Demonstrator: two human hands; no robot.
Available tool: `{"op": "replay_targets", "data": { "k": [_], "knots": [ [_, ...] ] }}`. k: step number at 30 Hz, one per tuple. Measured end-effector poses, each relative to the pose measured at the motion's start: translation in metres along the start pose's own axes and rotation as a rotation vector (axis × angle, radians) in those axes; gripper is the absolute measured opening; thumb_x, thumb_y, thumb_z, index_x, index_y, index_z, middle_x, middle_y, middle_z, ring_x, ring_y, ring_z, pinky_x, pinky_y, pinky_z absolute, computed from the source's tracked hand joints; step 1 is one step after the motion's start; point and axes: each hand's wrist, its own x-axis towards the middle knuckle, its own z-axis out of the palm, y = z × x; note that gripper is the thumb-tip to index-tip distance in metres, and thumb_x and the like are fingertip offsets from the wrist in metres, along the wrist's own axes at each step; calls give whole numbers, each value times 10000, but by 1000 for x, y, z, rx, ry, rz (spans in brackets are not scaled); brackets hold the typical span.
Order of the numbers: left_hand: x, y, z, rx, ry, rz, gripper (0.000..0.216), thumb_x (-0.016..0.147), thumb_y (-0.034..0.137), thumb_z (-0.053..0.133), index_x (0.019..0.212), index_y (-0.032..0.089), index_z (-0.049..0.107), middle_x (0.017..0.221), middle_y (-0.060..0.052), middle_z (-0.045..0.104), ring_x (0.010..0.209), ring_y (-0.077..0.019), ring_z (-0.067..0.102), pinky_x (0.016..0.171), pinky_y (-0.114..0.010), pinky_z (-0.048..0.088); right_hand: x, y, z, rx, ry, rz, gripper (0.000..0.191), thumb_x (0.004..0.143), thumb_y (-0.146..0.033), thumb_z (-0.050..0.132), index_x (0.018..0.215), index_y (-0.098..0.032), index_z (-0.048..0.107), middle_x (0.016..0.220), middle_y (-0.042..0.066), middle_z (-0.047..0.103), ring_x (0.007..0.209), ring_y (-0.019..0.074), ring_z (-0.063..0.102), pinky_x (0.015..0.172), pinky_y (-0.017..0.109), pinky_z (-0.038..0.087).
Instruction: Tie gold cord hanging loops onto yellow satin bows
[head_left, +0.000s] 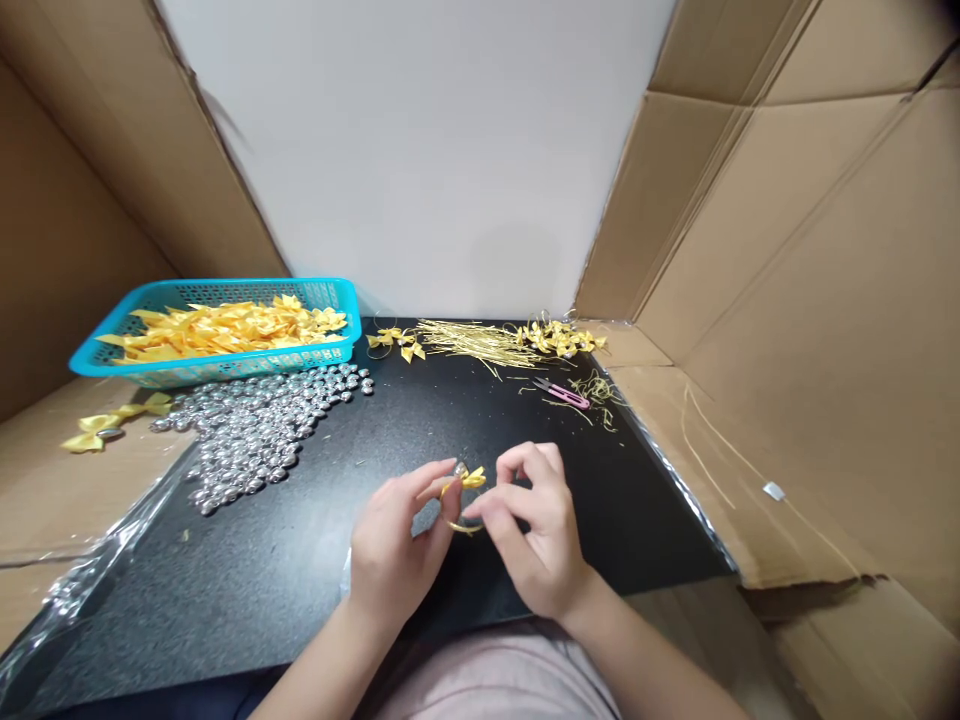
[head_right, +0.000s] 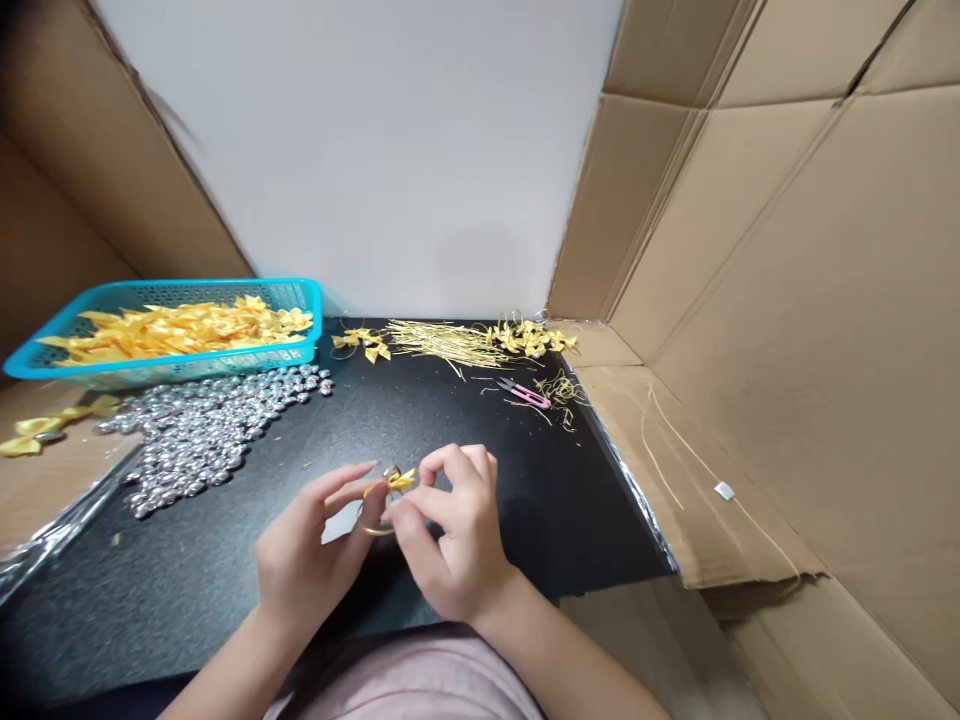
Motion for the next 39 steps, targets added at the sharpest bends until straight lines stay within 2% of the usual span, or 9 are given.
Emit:
{"op": "replay_targets", "data": {
  "k": [3,6,9,13,19,24,28,35,39],
  "knots": [
    [-1,-2,1,9,26,-13,275,852,194,645,1112,179,557,771,1,741,701,-166,733,708,-250,526,0,2,6,-177,-42,88,236,799,-199,618,564,-183,627,761,13,512,781,166,445,765,365,306],
    [-3,-3,3,18,35,-7,267,852,199,649,1102,174,562,769,-2,740,693,-166,732,698,-248,529,-2,1,11,-299,-32,150,185,795,-230,644,613,-200,643,729,-1,511,771,165,435,774,375,280],
    [-4,-3,4,35,52,21,270,850,199,653,1103,172,564,796,-15,742,691,-168,731,687,-248,535,-1,-2,12,-302,-115,218,125,815,-255,636,700,-225,675,738,-9,534,783,167,447,776,375,271],
    [-3,-3,4,61,55,66,232,853,193,650,1071,174,574,869,-37,742,697,-163,730,683,-245,541,5,-2,12,-120,-270,343,129,831,-262,632,723,-252,703,711,-20,542,764,159,475,731,338,289],
    [-3,-3,3,52,45,29,266,854,180,644,1105,177,557,812,-16,736,705,-159,730,690,-238,534,11,4,4,221,-211,432,121,798,-170,635,688,-192,679,728,-12,554,772,149,515,776,319,359],
    [-1,-3,3,30,-29,-31,262,876,189,596,1125,201,516,765,4,734,695,-164,730,705,-259,543,25,10,-16,594,-303,414,188,838,-243,579,666,-174,615,803,17,557,820,159,533,787,303,404],
    [3,-1,4,-7,-109,-18,197,885,190,572,1069,213,505,748,6,733,672,-159,725,666,-255,543,46,15,-25,843,-348,472,194,848,-313,574,718,-169,581,742,13,586,723,141,558,738,290,451],
    [3,4,4,-106,-174,55,126,868,131,555,930,228,504,727,22,677,614,-129,694,588,-217,541,69,27,-6,679,-383,553,179,803,-331,593,732,-170,563,578,-57,471,501,83,439,524,224,420],
    [-2,1,3,-130,-58,-12,156,837,124,608,901,223,507,734,31,642,620,-130,697,612,-221,562,65,33,-2,563,-339,595,150,780,-295,560,699,-169,560,540,-68,420,475,79,385,462,203,335]
  ]
}}
